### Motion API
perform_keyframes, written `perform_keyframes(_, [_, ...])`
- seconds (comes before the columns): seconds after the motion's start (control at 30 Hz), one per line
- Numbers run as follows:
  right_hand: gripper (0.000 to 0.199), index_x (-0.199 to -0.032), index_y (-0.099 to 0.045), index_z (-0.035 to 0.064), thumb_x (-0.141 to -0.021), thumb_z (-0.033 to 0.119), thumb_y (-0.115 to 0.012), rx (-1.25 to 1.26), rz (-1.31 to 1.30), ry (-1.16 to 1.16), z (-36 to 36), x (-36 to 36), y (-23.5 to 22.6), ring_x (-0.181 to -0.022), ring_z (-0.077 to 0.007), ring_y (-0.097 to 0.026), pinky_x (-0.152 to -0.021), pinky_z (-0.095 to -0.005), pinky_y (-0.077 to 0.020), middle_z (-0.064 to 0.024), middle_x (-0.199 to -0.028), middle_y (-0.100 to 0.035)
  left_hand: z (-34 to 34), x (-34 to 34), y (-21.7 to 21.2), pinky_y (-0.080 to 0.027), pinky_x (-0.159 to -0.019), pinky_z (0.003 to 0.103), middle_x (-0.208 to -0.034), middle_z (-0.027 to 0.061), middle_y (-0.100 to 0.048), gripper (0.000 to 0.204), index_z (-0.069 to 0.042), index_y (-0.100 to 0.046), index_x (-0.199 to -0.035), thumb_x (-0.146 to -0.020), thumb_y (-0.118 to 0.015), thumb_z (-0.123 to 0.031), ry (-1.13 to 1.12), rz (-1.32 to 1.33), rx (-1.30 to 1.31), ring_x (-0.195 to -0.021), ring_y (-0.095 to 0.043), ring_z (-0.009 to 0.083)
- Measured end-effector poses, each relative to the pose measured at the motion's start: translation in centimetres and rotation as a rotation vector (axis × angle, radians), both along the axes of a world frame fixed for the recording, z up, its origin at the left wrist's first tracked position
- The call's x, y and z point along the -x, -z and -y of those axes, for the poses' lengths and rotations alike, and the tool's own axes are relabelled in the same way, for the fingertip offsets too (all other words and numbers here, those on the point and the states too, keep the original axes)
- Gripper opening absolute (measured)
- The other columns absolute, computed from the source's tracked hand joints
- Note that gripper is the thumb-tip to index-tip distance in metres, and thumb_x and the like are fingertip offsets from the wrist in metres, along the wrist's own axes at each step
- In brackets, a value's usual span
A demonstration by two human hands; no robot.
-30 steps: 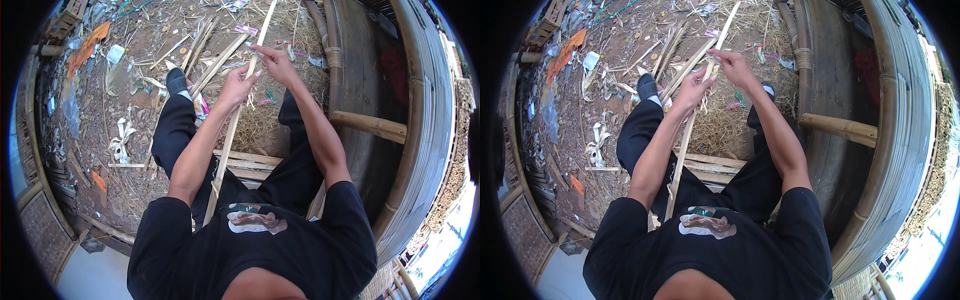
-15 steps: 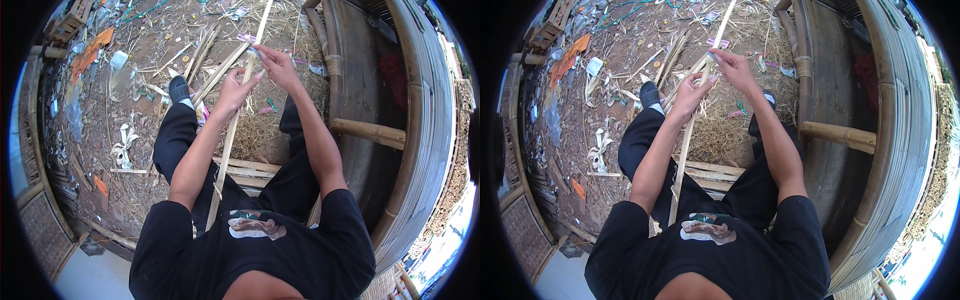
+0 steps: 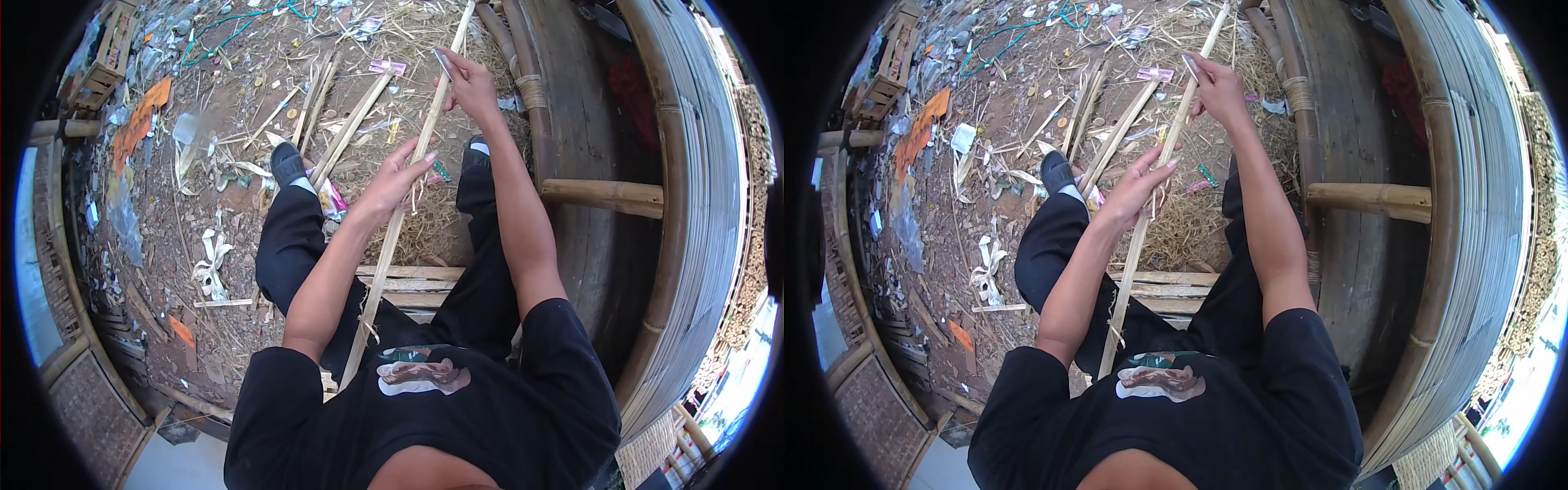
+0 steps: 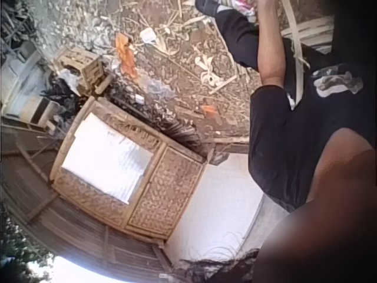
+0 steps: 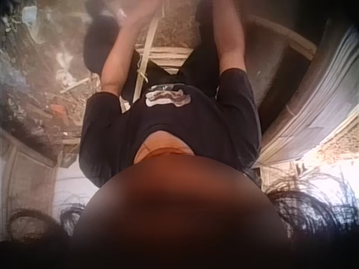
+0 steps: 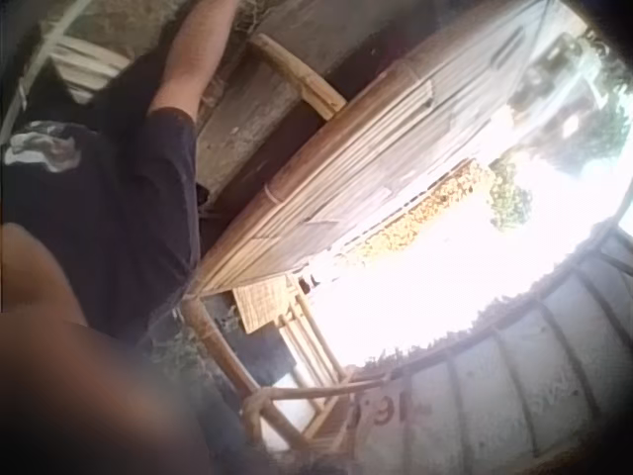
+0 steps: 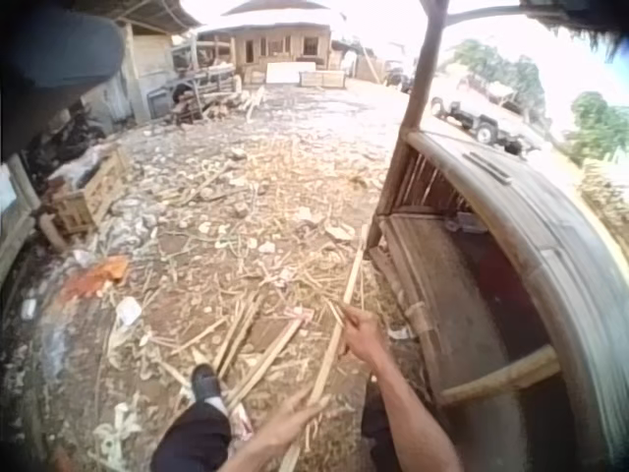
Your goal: The person scrapes a strip of bamboo using a small blade, pulling the tool along the length of the wood to remove outer fibers while holding the strip in their lap.
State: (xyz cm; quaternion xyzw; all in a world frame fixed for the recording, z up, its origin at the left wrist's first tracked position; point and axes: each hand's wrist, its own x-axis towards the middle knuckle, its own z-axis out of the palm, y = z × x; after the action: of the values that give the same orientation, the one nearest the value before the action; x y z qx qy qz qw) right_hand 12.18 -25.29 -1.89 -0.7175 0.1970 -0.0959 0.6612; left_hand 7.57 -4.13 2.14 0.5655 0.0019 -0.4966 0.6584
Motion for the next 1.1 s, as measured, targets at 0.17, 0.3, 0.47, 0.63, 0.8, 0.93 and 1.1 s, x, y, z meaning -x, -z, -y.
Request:
perform_keyframes(0.17, [0.032,-0.124,-0.065,0.0267,-0.096,0.014,-0.053,0.372,-0.061,0.075,1.7,0.2,0.5,-0.049,-0.0053,-0.050,-0.043,-0.0241,-0.0427,-0.0019,-0.071,-0.062,-0.4,0.1,-0.9,-0.026,-0.039,0.020,-0.060,-0.0107,-0.039,0.038,-0.015,-0.055,-0.131,-0.095,-0.060,-0.025,0.052,0.037,-0.073,-0.043,-0.033,0.0009])
perform_keyframes(0.3, [0.033,-0.123,-0.065,0.0281,-0.095,0.014,-0.055,0.509,-0.025,0.099,2.2,-0.2,1.4,-0.055,-0.0055,-0.050,-0.050,-0.0261,-0.0441,-0.0027,-0.068,-0.059,0.1,1.5,1.9,-0.021,-0.041,0.022,-0.059,-0.0100,-0.039,0.038,-0.010,-0.055,-0.130,-0.094,-0.060,-0.023,-0.034,0.328,-0.067,-0.045,-0.032,0.0008])
perform_keyframes(0.47, [0.031,-0.123,-0.064,0.0270,-0.095,0.016,-0.056,0.630,0.086,0.111,2.5,-0.3,2.2,-0.065,-0.0078,-0.056,-0.063,-0.0265,-0.0480,-0.0087,-0.071,-0.062,0.4,1.5,2.0,-0.023,-0.042,0.022,-0.062,-0.0084,-0.045,0.040,-0.004,-0.055,-0.130,-0.092,-0.061,-0.016,-0.036,0.418,-0.065,-0.047,-0.034,0.0004])
perform_keyframes(0.63, [0.028,-0.122,-0.065,0.0216,-0.095,0.020,-0.056,0.513,-0.014,0.013,2.2,-0.1,2.8,-0.090,-0.0235,-0.069,-0.079,-0.0329,-0.0510,-0.0175,-0.098,-0.069,0.1,1.7,3.9,-0.026,-0.042,0.022,-0.063,-0.0061,-0.051,0.044,-0.002,-0.052,-0.131,-0.089,-0.061,-0.012,-0.051,0.522,-0.131,-0.047,-0.036,0.0007])
perform_keyframes(0.8, [0.029,-0.124,-0.063,0.0204,-0.095,0.019,-0.055,0.506,-0.110,-0.093,1.9,0.5,3.1,-0.097,-0.0239,-0.068,-0.084,-0.0316,-0.0498,-0.0158,-0.105,-0.069,-0.6,1.6,6.2,-0.027,-0.041,0.023,-0.063,-0.0054,-0.052,0.045,-0.001,-0.051,-0.132,-0.088,-0.061,-0.010,-0.025,0.580,-0.223,-0.046,-0.037,0.0015])
perform_keyframes(0.93, [0.030,-0.126,-0.062,0.0251,-0.097,0.021,-0.056,0.518,-0.027,-0.125,2.0,1.0,3.4,-0.067,-0.0058,-0.049,-0.066,-0.0233,-0.0446,-0.0024,-0.081,-0.067,-0.6,1.6,5.8,-0.027,-0.041,0.022,-0.062,-0.0060,-0.050,0.043,-0.001,-0.052,-0.130,-0.088,-0.060,-0.009,-0.004,0.559,-0.188,-0.046,-0.037,0.0017])
perform_keyframes(1.1, [0.030,-0.126,-0.062,0.0228,-0.097,0.022,-0.055,0.514,0.084,-0.143,1.7,0.9,4.2,-0.065,-0.0074,-0.045,-0.064,-0.0251,-0.0432,-0.0023,-0.076,-0.064,-0.6,1.1,5.5,-0.026,-0.037,0.024,-0.056,-0.0065,-0.045,0.040,-0.004,-0.054,-0.128,-0.089,-0.057,-0.008,-0.027,0.520,-0.165,-0.040,-0.036,0.0031])
